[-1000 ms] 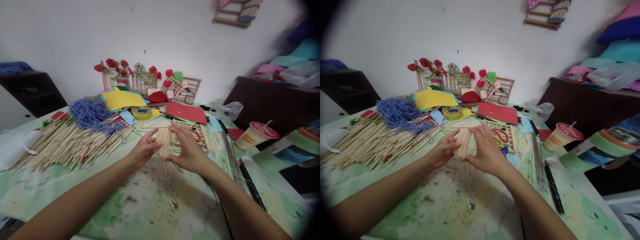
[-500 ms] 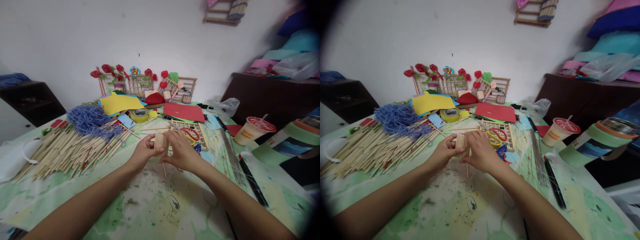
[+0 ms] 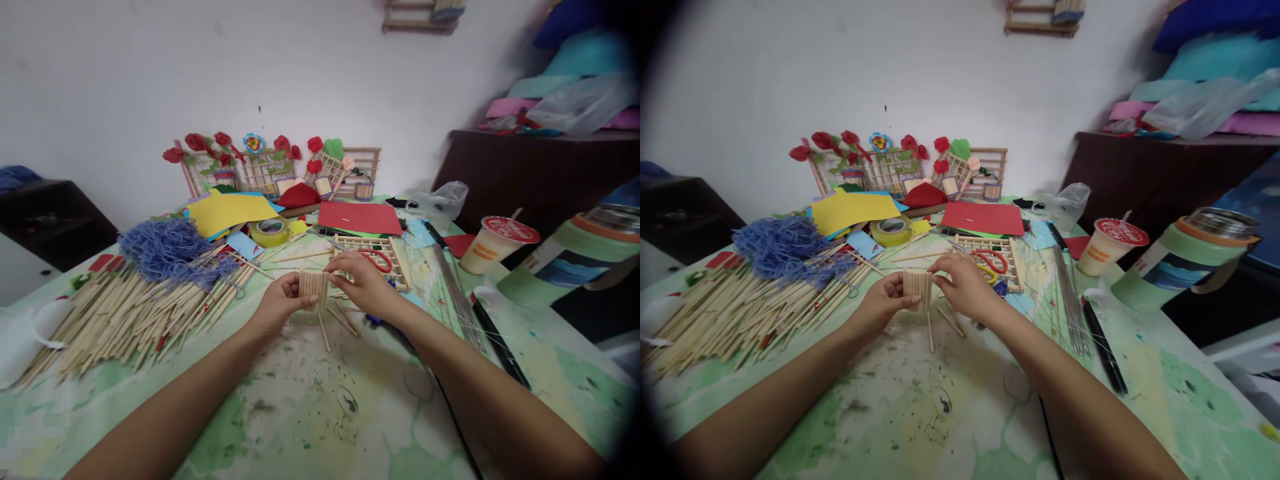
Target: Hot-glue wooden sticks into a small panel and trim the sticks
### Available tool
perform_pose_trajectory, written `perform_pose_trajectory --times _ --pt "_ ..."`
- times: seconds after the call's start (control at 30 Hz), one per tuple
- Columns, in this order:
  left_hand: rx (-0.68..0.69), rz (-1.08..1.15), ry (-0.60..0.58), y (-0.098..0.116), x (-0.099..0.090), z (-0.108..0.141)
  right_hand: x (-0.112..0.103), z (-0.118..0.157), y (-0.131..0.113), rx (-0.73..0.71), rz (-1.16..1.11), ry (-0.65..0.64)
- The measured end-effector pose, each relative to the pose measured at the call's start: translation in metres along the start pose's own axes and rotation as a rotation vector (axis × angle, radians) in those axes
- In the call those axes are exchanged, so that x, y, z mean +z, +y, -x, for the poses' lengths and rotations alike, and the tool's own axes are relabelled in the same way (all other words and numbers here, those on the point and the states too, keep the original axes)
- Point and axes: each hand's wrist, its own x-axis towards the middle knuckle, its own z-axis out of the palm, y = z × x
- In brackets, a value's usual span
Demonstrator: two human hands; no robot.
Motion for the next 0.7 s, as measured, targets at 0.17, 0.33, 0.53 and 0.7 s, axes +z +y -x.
perform_pose_trajectory --times 0.17,0.33,0.53,0.7 --pt "-0.053 0.091 -0.026 0.002 0.004 0.004 -0.002 -0.002 -0.005 0.092 -0.039 -0.077" --pt "-0.114 0.192 -0.042 0.009 0.009 0.01 0.001 -0.004 -0.008 0.256 -0.188 -0.173" --pt "-0.155 0.21 -0.006 0.012 0.014 0.014 0.008 -0.002 -0.014 0.361 -0.289 -0.205" --pt "-0.163 0.197 0.019 0.008 0.014 0.014 0.005 0.0 -0.012 0.282 -0.239 -0.295"
